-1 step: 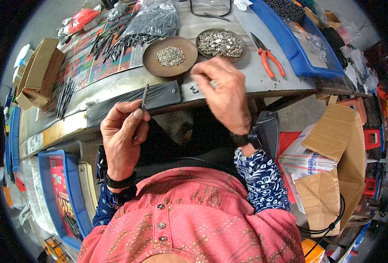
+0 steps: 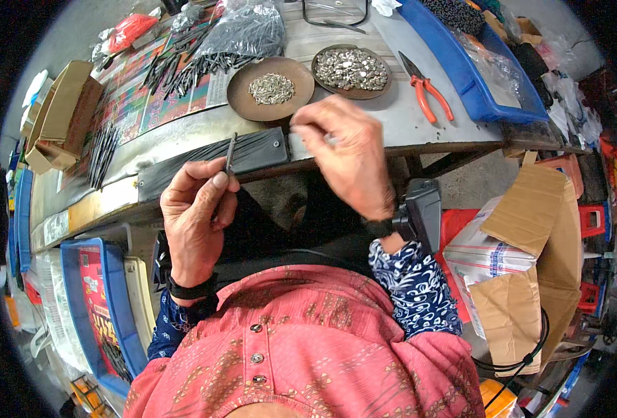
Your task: The person repeatedly picks up small metal rods and silver components from two shallow bowls on a cluttered workbench. They insert the components into the rods by hand, then place the assembled units into a pile on the table. The process continues throughout the clip with no visible final destination for the finished items.
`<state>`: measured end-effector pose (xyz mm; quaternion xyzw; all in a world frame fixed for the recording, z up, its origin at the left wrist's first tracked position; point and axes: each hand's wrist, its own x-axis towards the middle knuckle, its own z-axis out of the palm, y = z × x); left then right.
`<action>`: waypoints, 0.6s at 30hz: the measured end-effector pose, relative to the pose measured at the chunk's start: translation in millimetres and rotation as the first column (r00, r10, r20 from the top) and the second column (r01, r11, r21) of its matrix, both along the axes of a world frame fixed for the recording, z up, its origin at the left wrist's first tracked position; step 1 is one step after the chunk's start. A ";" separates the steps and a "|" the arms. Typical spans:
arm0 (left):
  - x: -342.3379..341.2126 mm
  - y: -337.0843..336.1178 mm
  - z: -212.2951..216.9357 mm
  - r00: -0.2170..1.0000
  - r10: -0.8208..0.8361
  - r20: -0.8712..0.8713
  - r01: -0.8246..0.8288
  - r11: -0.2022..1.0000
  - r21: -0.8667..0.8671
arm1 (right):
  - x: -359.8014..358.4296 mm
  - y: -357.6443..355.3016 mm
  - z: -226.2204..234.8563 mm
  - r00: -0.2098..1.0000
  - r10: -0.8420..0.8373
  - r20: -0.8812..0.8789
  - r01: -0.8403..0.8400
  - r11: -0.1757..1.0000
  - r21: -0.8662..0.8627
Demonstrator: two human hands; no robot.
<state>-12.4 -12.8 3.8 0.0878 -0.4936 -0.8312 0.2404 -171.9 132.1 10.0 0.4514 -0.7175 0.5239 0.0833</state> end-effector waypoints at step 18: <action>8.1 9.7 3.4 1.000 0.007 -0.016 -0.007 1.000 0.004 | 60.3 -23.3 5.3 0.828 0.368 0.423 -0.259 0.920 -0.293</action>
